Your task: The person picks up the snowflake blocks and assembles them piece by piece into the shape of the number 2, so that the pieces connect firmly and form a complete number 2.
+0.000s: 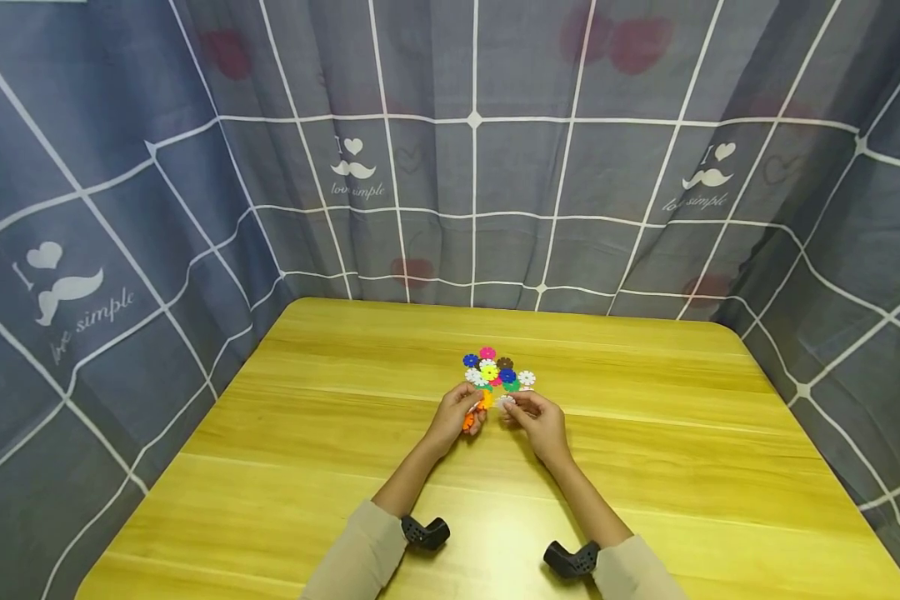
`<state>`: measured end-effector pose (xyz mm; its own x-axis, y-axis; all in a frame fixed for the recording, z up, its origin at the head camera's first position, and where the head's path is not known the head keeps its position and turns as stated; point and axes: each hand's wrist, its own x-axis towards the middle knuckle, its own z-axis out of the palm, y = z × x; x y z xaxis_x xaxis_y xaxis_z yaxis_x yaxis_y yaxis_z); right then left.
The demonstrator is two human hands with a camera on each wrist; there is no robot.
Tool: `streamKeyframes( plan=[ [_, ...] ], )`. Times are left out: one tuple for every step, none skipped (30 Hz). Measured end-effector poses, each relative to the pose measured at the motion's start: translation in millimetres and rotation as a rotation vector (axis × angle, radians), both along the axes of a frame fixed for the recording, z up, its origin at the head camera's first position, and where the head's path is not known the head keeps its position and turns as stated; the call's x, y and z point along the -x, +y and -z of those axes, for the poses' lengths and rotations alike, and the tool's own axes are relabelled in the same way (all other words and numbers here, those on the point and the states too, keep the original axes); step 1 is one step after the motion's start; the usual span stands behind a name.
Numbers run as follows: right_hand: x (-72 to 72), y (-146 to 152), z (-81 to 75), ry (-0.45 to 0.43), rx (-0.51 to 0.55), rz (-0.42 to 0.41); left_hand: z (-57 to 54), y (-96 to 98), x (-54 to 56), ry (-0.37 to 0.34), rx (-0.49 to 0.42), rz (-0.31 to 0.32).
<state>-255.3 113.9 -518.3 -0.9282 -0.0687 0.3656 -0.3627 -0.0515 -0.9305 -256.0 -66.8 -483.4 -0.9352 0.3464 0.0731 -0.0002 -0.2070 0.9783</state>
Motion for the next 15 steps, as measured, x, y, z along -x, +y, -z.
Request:
streamKeyframes(
  plan=[
    [-2.7,-1.5,-3.4,0.002,0.0,-0.016,0.2,0.1,0.0,0.002,0.002,0.0],
    [-5.3,-2.8,-6.8,0.011,-0.008,-0.027,0.1,0.3,-0.1,0.004,0.006,0.0],
    [-7.6,-3.9,-10.0,0.022,-0.017,-0.036,0.1,0.5,0.0,0.007,0.01,0.001],
    [-9.6,-4.8,-13.0,0.035,-0.022,-0.043,0.0,0.6,0.0,0.008,0.016,0.001],
    [-11.6,-5.5,-16.1,0.051,-0.035,-0.045,-0.2,0.7,0.0,0.012,0.023,0.002],
    [-13.3,-6.1,-19.1,0.069,-0.048,-0.043,-0.5,0.8,0.1,0.014,0.028,0.003],
    [-14.8,-6.7,-21.7,0.091,-0.065,-0.041,-0.9,0.8,0.1,0.018,0.036,0.005],
    [-14.8,-7.0,-22.2,0.111,-0.088,-0.034,-1.5,0.6,-0.1,0.023,0.049,0.009],
    [-14.9,-7.2,-22.6,0.133,-0.107,-0.026,-2.1,0.5,-0.3,0.028,0.061,0.013],
    [-14.9,-7.6,-22.9,0.161,-0.13,-0.014,-2.6,0.2,-0.4,0.034,0.073,0.018],
    [-15.1,-7.9,-22.9,0.198,-0.156,0.0,0.6,0.2,1.1,0.044,0.081,0.019],
    [-15.5,-8.1,-23.0,0.229,-0.182,0.012,4.1,0.0,2.5,0.058,0.086,0.024],
    [-15.9,-8.3,-22.7,0.264,-0.21,0.026,8.2,-0.6,3.9,0.08,0.084,0.033],
    [-16.4,-8.5,-22.5,0.303,-0.239,0.042,12.5,-1.2,5.4,0.098,0.081,0.043],
    [-15.4,-8.4,-19.8,0.336,-0.259,0.054,17.5,-1.8,7.2,0.129,0.079,0.053]
  ],
)
